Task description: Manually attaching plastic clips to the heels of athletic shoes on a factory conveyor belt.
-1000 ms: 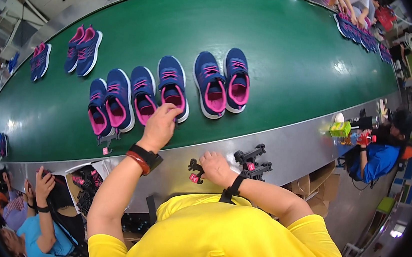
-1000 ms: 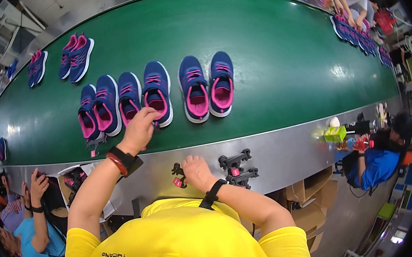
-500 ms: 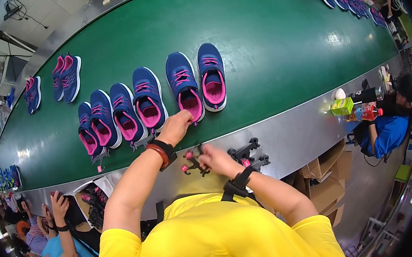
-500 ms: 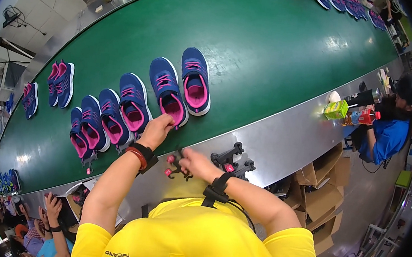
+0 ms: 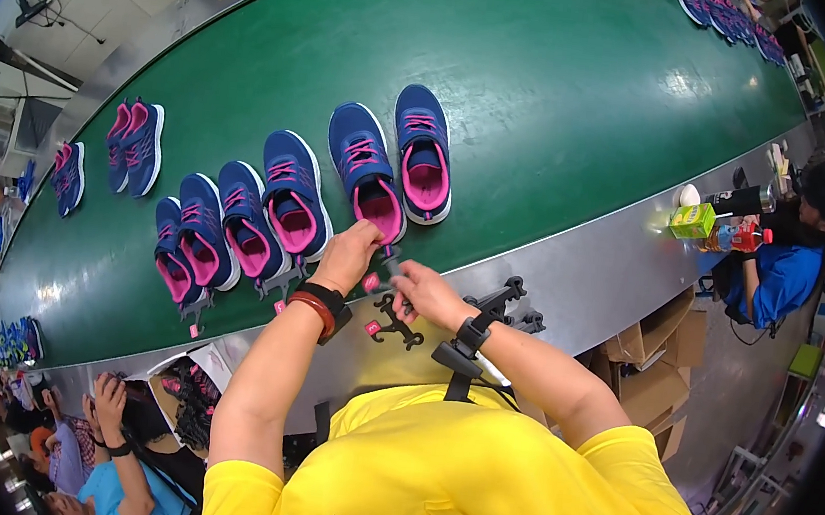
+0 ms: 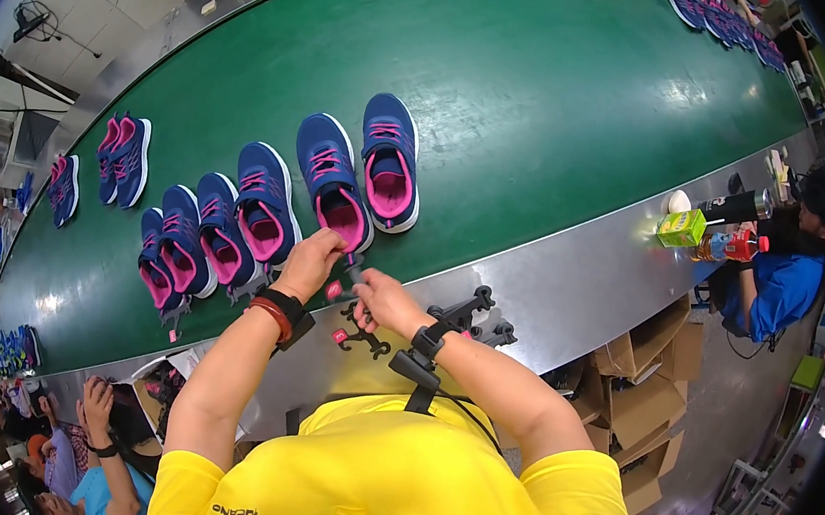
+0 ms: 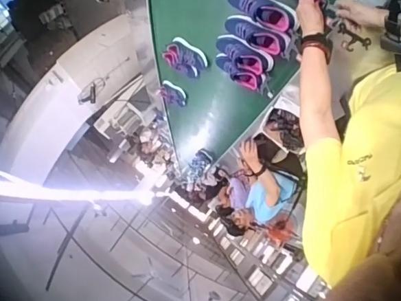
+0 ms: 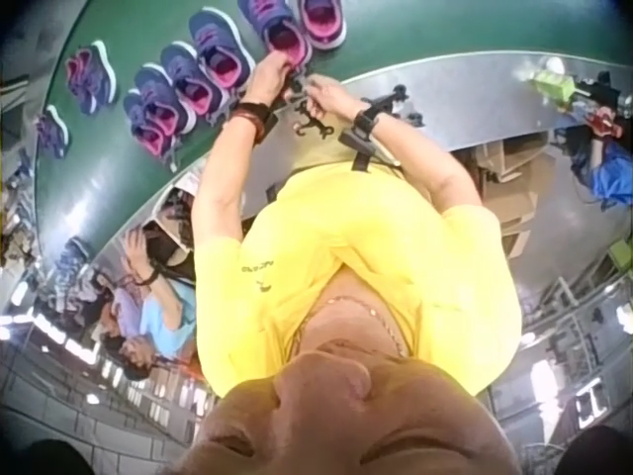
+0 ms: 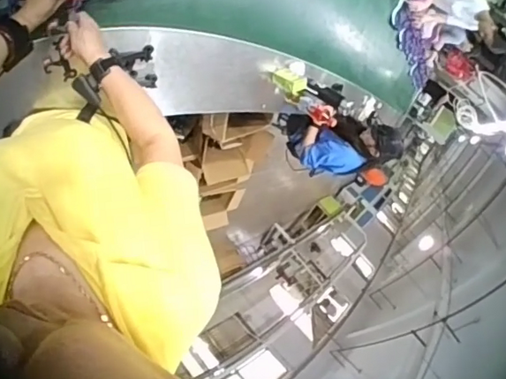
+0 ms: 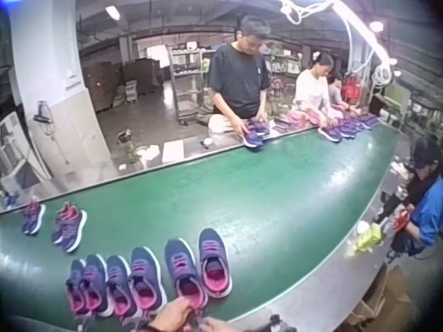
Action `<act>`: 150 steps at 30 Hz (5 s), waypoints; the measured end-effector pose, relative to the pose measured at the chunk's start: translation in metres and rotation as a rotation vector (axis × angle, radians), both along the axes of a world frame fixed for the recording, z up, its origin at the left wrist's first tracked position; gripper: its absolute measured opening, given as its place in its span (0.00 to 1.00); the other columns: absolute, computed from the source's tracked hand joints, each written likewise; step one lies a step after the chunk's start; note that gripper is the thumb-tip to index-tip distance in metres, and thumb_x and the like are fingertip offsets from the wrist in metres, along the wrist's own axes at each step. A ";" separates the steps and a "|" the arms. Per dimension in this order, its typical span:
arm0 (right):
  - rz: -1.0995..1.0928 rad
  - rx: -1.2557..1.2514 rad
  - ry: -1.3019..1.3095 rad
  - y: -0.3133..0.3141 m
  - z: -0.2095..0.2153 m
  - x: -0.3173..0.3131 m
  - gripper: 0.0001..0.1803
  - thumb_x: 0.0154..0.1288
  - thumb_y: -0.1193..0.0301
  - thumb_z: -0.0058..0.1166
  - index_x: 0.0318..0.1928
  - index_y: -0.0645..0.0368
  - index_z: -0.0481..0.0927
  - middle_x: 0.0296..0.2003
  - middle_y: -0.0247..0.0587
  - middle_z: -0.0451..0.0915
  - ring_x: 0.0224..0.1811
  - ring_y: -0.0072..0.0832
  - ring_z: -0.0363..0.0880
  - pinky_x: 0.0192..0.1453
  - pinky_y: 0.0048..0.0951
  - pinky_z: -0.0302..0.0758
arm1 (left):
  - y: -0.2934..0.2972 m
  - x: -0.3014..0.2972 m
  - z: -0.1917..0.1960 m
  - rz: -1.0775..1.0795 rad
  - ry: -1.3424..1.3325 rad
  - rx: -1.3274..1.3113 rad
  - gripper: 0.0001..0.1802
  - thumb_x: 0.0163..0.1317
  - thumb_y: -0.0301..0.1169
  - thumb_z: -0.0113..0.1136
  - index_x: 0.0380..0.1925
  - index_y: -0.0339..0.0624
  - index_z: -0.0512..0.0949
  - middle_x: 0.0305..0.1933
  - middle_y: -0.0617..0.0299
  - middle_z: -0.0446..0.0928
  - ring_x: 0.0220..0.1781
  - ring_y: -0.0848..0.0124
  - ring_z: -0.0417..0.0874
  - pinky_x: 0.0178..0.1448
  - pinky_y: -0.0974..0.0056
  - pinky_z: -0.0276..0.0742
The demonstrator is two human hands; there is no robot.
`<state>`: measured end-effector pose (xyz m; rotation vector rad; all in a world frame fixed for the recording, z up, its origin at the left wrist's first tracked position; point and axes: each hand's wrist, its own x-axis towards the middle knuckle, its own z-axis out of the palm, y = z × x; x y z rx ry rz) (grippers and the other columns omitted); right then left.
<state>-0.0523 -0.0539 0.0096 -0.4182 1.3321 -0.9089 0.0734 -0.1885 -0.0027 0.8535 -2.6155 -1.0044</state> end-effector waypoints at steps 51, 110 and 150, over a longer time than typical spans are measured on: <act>0.542 -0.711 1.068 -0.084 0.017 -0.037 0.29 0.49 0.71 0.63 0.54 0.57 0.71 0.50 0.46 0.72 0.52 0.45 0.73 0.56 0.42 0.71 | 0.010 0.066 0.037 0.114 -0.097 0.165 0.36 0.50 0.13 0.48 0.61 0.53 0.66 0.70 0.40 0.51 0.55 0.42 0.73 0.55 0.51 0.73; -0.219 0.908 1.741 0.183 -0.096 -0.256 0.32 0.69 0.46 0.29 0.66 0.50 0.61 0.66 0.52 0.57 0.69 0.52 0.52 0.65 0.56 0.55 | 0.138 0.177 -0.047 0.953 -0.697 -0.199 0.38 0.61 0.50 0.48 0.68 0.47 0.56 0.73 0.49 0.48 0.76 0.57 0.43 0.75 0.48 0.37; 0.306 0.694 2.428 0.295 -0.246 -0.302 0.45 0.64 0.50 0.44 0.72 0.57 0.40 0.71 0.59 0.34 0.72 0.63 0.34 0.67 0.67 0.46 | 0.184 0.185 -0.019 0.479 -1.010 0.052 0.41 0.63 0.31 0.44 0.72 0.56 0.35 0.76 0.52 0.27 0.77 0.52 0.29 0.67 0.29 0.41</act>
